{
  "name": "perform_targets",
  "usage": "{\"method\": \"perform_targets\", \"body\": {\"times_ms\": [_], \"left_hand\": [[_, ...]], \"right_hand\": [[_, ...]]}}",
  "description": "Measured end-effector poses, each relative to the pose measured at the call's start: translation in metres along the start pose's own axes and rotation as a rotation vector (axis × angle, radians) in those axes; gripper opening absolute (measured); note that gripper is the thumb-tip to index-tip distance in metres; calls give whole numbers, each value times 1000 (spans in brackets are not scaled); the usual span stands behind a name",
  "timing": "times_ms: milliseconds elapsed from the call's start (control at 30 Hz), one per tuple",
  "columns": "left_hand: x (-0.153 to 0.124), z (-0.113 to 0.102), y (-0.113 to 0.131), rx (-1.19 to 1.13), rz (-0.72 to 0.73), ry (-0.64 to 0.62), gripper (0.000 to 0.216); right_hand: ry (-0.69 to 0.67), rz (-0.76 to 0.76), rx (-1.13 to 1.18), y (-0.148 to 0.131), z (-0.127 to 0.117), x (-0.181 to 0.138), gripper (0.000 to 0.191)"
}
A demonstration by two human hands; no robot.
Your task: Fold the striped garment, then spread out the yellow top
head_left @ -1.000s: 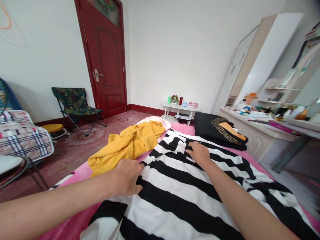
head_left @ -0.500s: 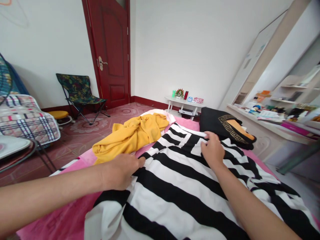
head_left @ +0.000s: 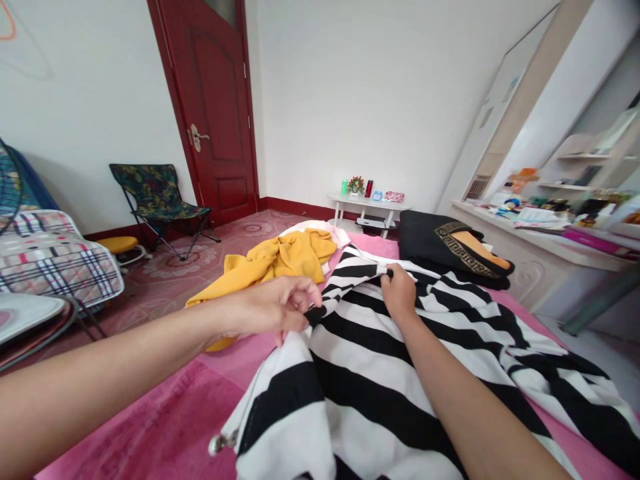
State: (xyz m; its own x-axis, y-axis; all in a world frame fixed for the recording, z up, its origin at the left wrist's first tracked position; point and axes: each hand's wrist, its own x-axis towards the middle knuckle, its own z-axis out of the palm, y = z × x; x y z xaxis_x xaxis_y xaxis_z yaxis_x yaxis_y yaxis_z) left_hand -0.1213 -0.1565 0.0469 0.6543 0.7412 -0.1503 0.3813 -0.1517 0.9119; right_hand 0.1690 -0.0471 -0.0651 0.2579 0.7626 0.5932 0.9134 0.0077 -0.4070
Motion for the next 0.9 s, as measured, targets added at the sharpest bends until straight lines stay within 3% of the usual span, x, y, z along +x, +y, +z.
{"method": "perform_targets", "body": {"times_ms": [133,200,267,333,400,467,500,533,567,667,700,733,800,900], "left_hand": [[19,28,15,-150,81,-57,32],[31,48,10,-161,75,-116,33],[43,68,-1,-120,56,-212,35],[55,84,-12,-33,7,-432,37],[70,91,-18,11,-88,-729,33],[89,90,-17,-36,-146,-945,26],[101,86,-14,-72,-124,-961,23],[115,80,-12,-92,-67,-900,22],[130,73,-11,-84,17,-754,22],[179,52,-22,118,265,-6,27],[194,47,-30,236,303,214,32],[206,43,-41,367,316,358,37],[225,40,-64,621,284,451,45],[235,45,-88,864,196,385,50]], "right_hand": [[266,-105,222,20,3,6,27],[297,-121,237,26,5,6,28],[239,-103,203,30,7,4,32],[101,-69,138,31,8,2,39],[-10,-14,77,31,6,1,44],[19,55,68,31,1,1,45],[82,82,86,31,-3,1,43],[159,101,109,32,-7,2,42],[233,113,125,33,-11,3,40],[347,181,92,44,-20,5,38],[335,236,57,49,-21,6,38],[295,309,18,55,-21,7,40],[150,451,-65,67,-17,10,42],[-97,476,-207,76,-9,15,54]]}}
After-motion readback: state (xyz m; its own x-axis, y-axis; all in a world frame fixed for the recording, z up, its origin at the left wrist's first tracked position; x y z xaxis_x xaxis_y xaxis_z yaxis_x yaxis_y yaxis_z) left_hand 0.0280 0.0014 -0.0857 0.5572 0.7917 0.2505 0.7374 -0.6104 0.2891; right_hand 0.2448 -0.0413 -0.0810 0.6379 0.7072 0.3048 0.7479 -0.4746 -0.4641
